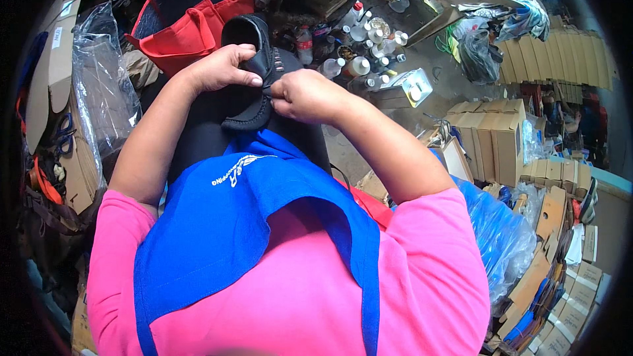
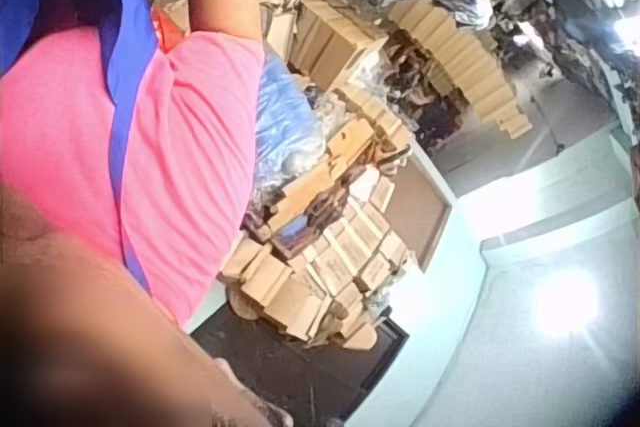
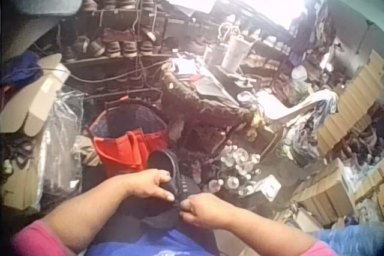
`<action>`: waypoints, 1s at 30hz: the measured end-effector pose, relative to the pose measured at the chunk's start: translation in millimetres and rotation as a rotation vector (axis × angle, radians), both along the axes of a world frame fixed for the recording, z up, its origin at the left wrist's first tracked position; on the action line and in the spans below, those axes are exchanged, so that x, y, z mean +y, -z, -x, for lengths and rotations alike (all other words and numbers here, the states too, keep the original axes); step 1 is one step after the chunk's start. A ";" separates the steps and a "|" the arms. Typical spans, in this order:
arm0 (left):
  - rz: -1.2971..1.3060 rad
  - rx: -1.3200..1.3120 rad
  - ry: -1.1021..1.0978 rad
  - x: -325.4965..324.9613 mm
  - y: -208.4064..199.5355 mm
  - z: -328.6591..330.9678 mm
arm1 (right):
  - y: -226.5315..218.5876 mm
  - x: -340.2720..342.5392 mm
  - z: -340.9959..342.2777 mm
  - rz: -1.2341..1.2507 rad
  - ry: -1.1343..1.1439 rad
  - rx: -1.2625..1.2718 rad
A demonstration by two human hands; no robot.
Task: Hand-stitching or repairing a black shoe upper.
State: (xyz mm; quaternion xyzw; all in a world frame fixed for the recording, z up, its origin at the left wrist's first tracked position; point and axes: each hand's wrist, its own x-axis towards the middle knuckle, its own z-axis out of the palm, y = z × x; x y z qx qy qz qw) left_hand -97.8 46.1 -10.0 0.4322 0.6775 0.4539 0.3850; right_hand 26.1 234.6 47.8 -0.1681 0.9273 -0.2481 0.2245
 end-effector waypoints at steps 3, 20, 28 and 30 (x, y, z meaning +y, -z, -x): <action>-0.049 -0.008 -0.016 -0.1 0.8 -0.9 | -4.6 5.9 -13.5 0.108 -0.001 0.068; 0.062 0.129 0.036 -10.1 -20.2 2.5 | 0.3 2.9 -21.8 0.102 0.281 0.232; 0.053 -0.084 -0.054 -1.0 -6.9 0.7 | -12.5 -6.6 -15.5 -0.003 0.250 0.272; 0.076 -0.099 -0.042 -0.6 -7.5 2.3 | -15.1 -8.6 -13.6 -0.091 0.246 0.238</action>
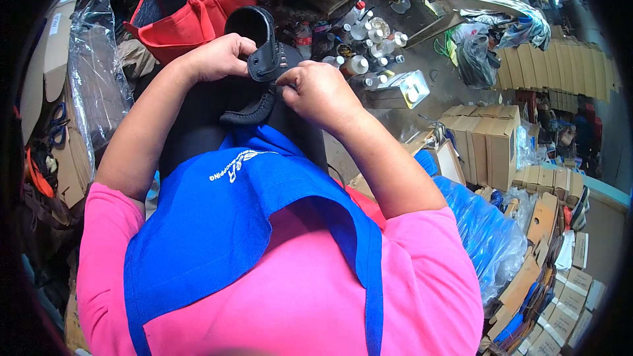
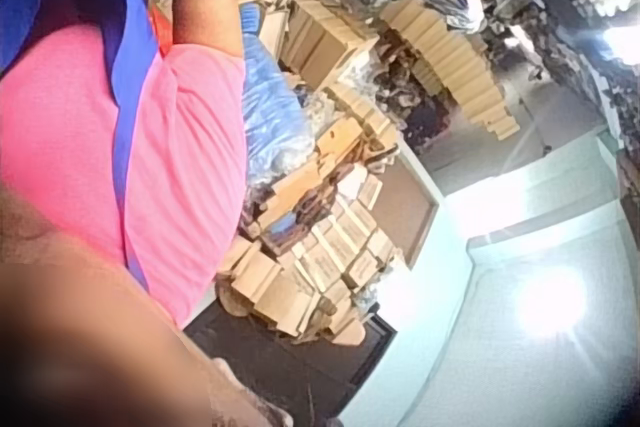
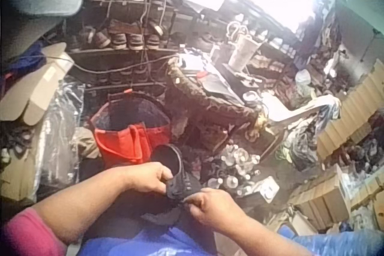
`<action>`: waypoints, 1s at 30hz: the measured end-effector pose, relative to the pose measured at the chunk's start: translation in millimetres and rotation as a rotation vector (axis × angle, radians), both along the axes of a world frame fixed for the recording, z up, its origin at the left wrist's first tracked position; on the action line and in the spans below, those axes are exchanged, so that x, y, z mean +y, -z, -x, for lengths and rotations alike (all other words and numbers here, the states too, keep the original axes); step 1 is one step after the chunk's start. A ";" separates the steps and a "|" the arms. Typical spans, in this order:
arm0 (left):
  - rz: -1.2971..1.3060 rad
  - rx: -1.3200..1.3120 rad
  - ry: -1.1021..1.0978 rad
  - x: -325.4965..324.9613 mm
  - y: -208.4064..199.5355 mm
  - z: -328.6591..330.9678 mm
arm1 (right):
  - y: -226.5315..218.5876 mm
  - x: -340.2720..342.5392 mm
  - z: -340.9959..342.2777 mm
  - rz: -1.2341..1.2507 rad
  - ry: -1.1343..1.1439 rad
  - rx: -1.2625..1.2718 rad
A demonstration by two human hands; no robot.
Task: Hand-stitching or repairing a black shoe upper.
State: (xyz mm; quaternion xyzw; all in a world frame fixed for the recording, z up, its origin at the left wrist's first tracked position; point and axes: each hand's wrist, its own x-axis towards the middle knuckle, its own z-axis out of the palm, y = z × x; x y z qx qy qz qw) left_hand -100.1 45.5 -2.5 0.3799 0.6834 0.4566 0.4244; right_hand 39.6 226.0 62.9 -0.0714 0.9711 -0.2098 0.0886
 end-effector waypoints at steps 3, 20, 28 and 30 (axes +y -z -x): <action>-0.020 0.023 0.023 -1.1 3.5 1.7 | -1.4 -3.7 0.5 -0.014 0.000 0.025; -0.047 0.009 0.090 2.7 9.6 7.9 | 37.2 33.6 13.0 0.526 0.010 -0.191; -0.013 0.042 0.025 -0.2 8.3 -2.4 | 42.0 4.7 7.0 0.520 0.113 -0.059; -0.230 0.548 -0.281 -5.9 9.5 -14.2 | 34.7 4.6 3.8 0.382 0.064 0.043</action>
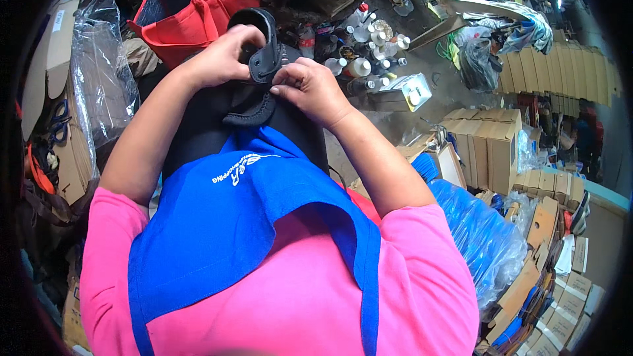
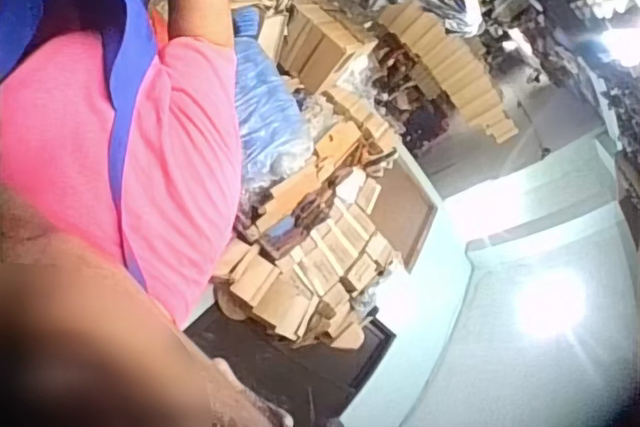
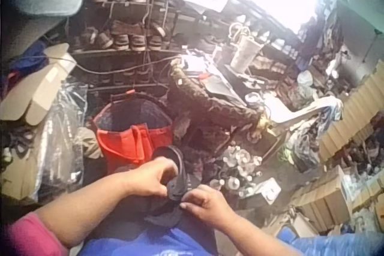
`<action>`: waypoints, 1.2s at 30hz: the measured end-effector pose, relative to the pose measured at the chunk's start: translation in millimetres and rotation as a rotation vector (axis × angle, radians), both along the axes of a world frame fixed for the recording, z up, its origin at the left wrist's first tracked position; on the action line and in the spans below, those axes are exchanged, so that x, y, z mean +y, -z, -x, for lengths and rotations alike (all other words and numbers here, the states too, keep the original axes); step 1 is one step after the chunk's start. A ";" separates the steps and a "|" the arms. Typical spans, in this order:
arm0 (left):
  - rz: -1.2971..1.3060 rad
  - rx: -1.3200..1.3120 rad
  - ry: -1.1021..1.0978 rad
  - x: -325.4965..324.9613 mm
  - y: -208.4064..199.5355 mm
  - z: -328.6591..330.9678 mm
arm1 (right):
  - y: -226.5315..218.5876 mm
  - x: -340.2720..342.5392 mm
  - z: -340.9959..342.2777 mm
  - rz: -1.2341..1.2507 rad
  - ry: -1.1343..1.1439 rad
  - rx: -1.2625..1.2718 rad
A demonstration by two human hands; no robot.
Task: Hand-stitching or repairing a black shoe upper.
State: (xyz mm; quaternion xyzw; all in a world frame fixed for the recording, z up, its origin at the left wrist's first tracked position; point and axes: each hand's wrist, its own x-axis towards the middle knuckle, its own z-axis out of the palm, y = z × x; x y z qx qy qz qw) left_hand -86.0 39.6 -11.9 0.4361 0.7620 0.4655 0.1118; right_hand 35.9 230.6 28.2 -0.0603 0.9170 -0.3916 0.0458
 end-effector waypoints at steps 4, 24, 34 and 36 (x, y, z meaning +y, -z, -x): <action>0.066 0.061 -0.132 -37.7 -4.7 -1.3 | 2.4 3.7 -9.3 -0.077 -0.025 0.106; 0.011 0.257 -0.197 -44.2 -12.0 -57.8 | 9.3 21.3 0.9 0.123 -0.063 -0.194; 0.074 0.291 -0.192 -38.3 -5.9 -50.6 | 8.4 22.9 7.6 0.092 -0.078 -0.204; 0.079 0.290 -0.192 -37.5 -6.8 -51.1 | 6.1 23.1 8.6 0.097 -0.082 -0.217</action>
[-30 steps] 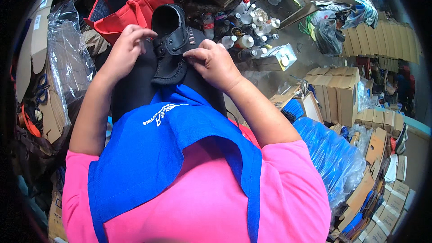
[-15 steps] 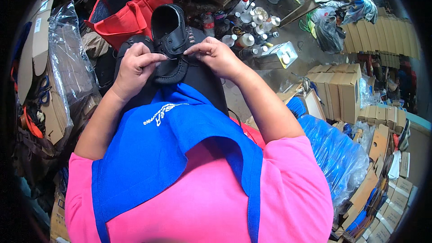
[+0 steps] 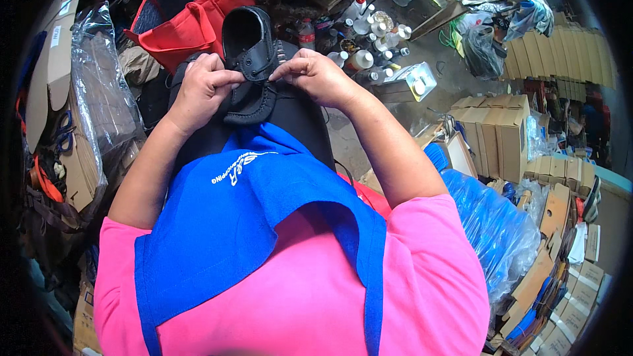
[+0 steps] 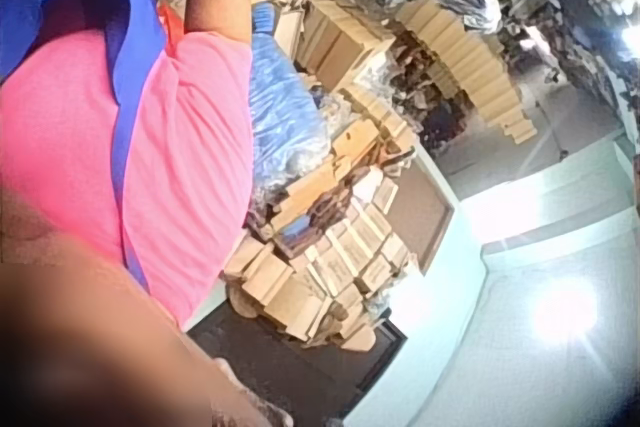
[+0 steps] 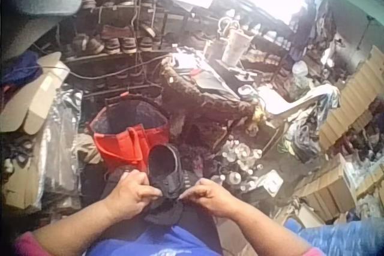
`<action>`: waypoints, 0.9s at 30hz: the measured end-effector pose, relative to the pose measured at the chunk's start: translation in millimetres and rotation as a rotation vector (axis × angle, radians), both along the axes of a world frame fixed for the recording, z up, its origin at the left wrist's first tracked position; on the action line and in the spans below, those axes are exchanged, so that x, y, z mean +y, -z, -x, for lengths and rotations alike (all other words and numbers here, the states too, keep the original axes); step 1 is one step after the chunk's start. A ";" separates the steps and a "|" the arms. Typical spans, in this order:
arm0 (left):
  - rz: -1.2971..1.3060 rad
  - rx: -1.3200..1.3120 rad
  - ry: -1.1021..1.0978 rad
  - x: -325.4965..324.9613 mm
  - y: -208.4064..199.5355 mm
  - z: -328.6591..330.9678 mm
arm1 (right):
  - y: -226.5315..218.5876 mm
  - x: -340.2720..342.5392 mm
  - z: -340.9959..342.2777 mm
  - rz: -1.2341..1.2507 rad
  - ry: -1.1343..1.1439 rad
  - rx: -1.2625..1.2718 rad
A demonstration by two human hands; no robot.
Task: Hand-stitching or repairing a black shoe upper.
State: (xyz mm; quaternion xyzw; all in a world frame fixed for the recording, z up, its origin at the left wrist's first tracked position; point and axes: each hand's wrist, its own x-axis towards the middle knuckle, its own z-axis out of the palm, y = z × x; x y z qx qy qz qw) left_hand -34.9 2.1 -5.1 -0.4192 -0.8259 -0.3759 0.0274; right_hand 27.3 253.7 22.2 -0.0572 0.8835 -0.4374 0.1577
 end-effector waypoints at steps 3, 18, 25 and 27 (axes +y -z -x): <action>0.021 -0.011 0.002 1.1 0.2 -0.1 | 1.0 2.0 0.1 0.044 -0.002 -0.037; -0.006 -0.416 0.127 5.6 8.1 17.4 | 11.1 10.1 3.5 0.162 -0.011 -0.108; 0.032 -0.255 0.129 9.4 3.0 14.9 | 9.6 9.7 2.1 0.165 -0.024 -0.097; 0.036 -0.168 0.158 12.4 3.0 18.0 | 11.4 9.9 3.6 0.165 -0.027 -0.091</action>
